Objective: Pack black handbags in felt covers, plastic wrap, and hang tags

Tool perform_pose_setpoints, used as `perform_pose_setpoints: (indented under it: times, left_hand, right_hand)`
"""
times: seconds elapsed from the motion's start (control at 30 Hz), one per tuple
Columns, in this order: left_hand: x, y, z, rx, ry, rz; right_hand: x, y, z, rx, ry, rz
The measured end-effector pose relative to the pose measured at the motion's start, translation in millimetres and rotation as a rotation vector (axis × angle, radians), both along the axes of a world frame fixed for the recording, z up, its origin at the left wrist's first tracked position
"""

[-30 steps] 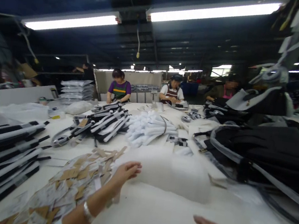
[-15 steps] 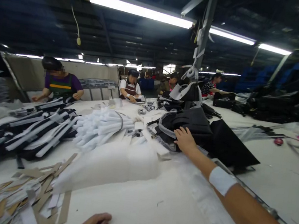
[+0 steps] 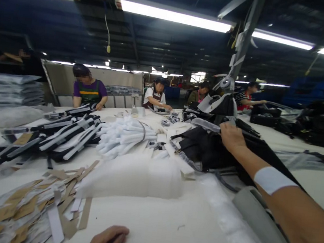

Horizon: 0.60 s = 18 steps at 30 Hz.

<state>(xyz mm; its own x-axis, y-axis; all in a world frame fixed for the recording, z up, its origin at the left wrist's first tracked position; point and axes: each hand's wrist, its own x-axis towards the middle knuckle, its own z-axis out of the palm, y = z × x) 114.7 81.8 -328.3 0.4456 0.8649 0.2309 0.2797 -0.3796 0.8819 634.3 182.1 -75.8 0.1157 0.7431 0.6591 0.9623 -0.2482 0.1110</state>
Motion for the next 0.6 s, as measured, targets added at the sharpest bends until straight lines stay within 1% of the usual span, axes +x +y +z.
perform_pose_setpoints:
  times: [0.1,0.2,0.27,0.33,0.37,0.4,0.47,0.53,0.6]
  left_hand:
    - [1.0,-2.5,2.6,-0.026,-0.038,0.046]
    - [3.8,-6.3,10.3,-0.14,-0.086,0.09]
    - [6.4,-7.6,22.5,-0.241,-0.126,0.091]
    - [10.0,-8.5,42.1,-0.316,-0.229,0.125]
    - [11.9,-9.5,54.4,-0.336,-0.315,0.166]
    - [13.4,-11.2,67.9,-0.349,-0.41,0.192]
    - [14.0,-18.1,96.2,-0.387,-0.578,0.2]
    - [9.4,-31.5,121.3,-0.445,-0.704,0.186]
    - [-0.7,-53.1,137.9,-0.538,-0.783,0.129]
  right_hand:
    - [-2.9,-23.7,61.8,0.104,0.008,-0.041]
    - [-26.2,-63.6,115.8,0.194,0.013,-0.025]
    - [-51.8,-94.4,141.3,0.233,0.023,0.012]
    - [-81.6,-124.1,155.2,0.261,0.104,0.035]
    - [-96.9,-137.6,157.1,0.277,0.225,0.055]
    - [-111.9,-149.7,155.6,0.285,0.387,0.09]
    - [-139.9,-169.4,142.2,0.25,0.768,0.205]
    - [-164.5,-183.0,116.3,0.14,1.053,0.324]
    - [-185.2,-192.1,80.5,-0.029,1.257,0.39]
